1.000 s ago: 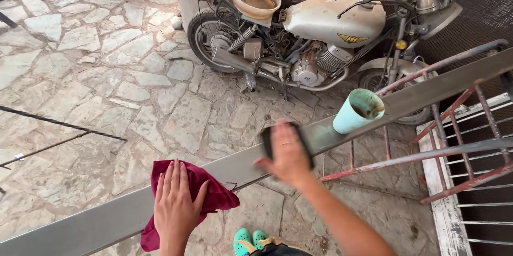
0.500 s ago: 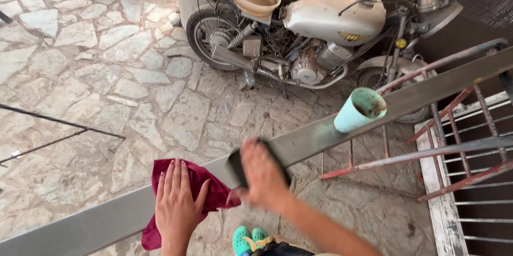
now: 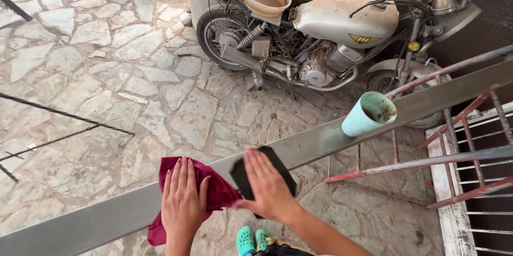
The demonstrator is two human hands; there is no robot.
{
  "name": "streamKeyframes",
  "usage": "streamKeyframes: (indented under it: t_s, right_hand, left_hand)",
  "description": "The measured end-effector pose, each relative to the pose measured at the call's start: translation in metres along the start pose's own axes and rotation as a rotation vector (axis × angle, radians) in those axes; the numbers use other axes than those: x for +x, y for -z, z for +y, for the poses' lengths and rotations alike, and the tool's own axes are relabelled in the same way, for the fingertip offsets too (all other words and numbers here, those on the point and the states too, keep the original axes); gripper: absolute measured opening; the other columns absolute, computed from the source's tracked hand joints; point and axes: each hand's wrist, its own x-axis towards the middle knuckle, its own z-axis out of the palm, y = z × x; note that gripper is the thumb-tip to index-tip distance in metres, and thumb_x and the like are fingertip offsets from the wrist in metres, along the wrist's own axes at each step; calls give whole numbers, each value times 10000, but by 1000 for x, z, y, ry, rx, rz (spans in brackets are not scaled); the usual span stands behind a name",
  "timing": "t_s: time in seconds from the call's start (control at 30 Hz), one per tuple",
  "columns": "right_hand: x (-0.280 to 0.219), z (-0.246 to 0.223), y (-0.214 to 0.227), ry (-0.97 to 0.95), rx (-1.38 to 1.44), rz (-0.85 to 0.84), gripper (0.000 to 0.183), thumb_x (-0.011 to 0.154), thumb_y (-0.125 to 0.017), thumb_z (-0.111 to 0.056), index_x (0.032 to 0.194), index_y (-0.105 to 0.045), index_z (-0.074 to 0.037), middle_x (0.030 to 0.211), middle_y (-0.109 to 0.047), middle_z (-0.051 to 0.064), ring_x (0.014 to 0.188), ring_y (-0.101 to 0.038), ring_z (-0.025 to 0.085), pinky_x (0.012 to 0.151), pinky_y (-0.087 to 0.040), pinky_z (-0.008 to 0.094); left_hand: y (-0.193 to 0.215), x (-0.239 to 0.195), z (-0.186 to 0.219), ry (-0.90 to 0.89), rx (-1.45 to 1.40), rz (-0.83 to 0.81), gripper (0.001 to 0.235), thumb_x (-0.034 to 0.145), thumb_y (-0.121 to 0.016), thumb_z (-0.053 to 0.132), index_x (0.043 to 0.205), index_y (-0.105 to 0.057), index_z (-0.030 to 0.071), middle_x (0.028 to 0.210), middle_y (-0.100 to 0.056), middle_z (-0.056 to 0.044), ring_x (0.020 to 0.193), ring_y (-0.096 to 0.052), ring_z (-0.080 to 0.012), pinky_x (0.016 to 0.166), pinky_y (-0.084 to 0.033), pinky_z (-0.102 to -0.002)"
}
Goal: Sanding a metal beam using a hand-held sanding block and wiping it clean with a cloth.
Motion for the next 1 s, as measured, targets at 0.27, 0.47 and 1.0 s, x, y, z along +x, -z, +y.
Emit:
streamKeyframes:
  t_s: [0.27,0.47,1.0]
  right_hand:
    - [27,74,-24,-387,629,-325,1258,771,16,-913,1509,-169,90,1597,-162,272,1469,-191,350,1233,-101,451]
    - [23,30,18,-174,707,-487,1087,903,-218,-775,1561,18,58,1668,50,232,1538,8,335,1243,-1,438]
    - [-57,108,-76,-201,94,-69,1148,940,-47,-883,1561,-100,81,1662,-103,236,1534,-137,308,1282,-112,404]
  left_hand:
    - [-8,0,-2,8,12,19,602,1021,-430,445,1451,-543,40,1516,-549,-119,1439,-487,-239,1222,-356,-398]
    - [-11,0,-3,-4,4,-16,586,1033,-399,405,1478,-507,39,1544,-515,-120,1468,-448,-237,1241,-324,-399]
    - [-15,0,7,45,83,-71,706,1000,-388,511,1523,-451,42,1584,-472,-122,1502,-407,-251,1251,-310,-406]
